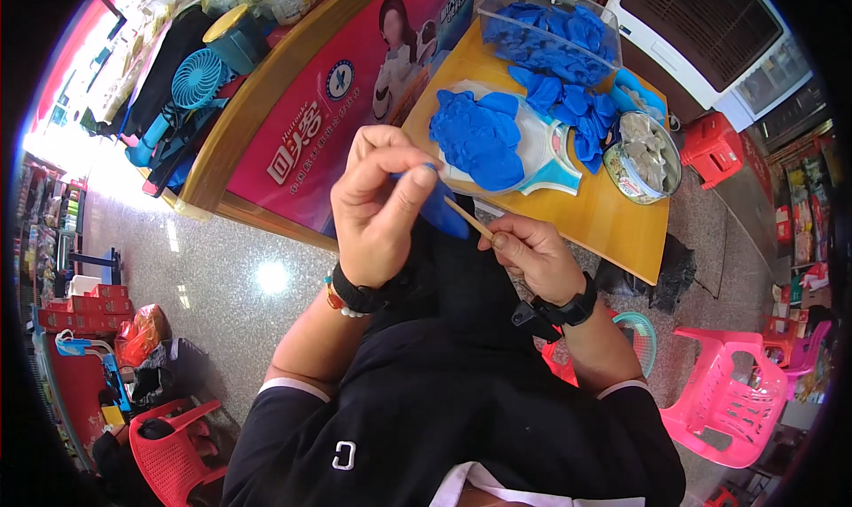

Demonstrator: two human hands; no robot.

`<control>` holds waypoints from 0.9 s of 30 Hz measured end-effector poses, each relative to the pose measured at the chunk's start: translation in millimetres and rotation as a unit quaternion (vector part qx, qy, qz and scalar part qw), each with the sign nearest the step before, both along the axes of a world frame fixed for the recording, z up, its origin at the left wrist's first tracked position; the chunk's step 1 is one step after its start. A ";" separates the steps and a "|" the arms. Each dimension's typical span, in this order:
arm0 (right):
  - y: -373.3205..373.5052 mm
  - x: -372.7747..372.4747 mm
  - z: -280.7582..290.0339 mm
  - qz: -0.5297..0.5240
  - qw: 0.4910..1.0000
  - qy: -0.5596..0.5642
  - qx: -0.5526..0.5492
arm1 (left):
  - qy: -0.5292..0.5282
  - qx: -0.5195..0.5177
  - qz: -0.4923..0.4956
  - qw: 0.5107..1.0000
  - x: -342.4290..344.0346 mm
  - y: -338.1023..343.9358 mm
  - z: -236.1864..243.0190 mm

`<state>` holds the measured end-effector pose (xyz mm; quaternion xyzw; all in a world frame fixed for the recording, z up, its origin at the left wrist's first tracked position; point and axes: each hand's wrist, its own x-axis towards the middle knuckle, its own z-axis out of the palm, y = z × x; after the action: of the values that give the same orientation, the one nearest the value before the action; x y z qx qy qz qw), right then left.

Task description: Shaping and molding a piece of blue modeling clay or dough using hands and a small stick.

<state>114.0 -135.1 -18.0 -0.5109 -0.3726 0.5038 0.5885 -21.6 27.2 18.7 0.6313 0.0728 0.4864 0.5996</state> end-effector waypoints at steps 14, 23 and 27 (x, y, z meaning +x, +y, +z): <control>4.1 -10.9 -3.3 -0.190 0.940 -0.266 0.102 | -0.046 -0.142 -0.094 0.984 1.1 -18.6 -1.5; 2.8 -15.6 3.7 -0.225 0.911 -0.332 0.096 | 0.141 -0.040 0.006 0.989 -8.7 -16.1 -5.9; 5.9 -14.9 -4.5 -0.194 0.938 -0.271 0.096 | 0.216 0.057 0.044 0.974 -9.3 -14.9 2.1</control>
<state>99.1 -129.2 -22.5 -0.6317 -0.4578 0.1839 0.5980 -30.8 12.3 20.8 0.7505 0.2011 0.3679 0.5108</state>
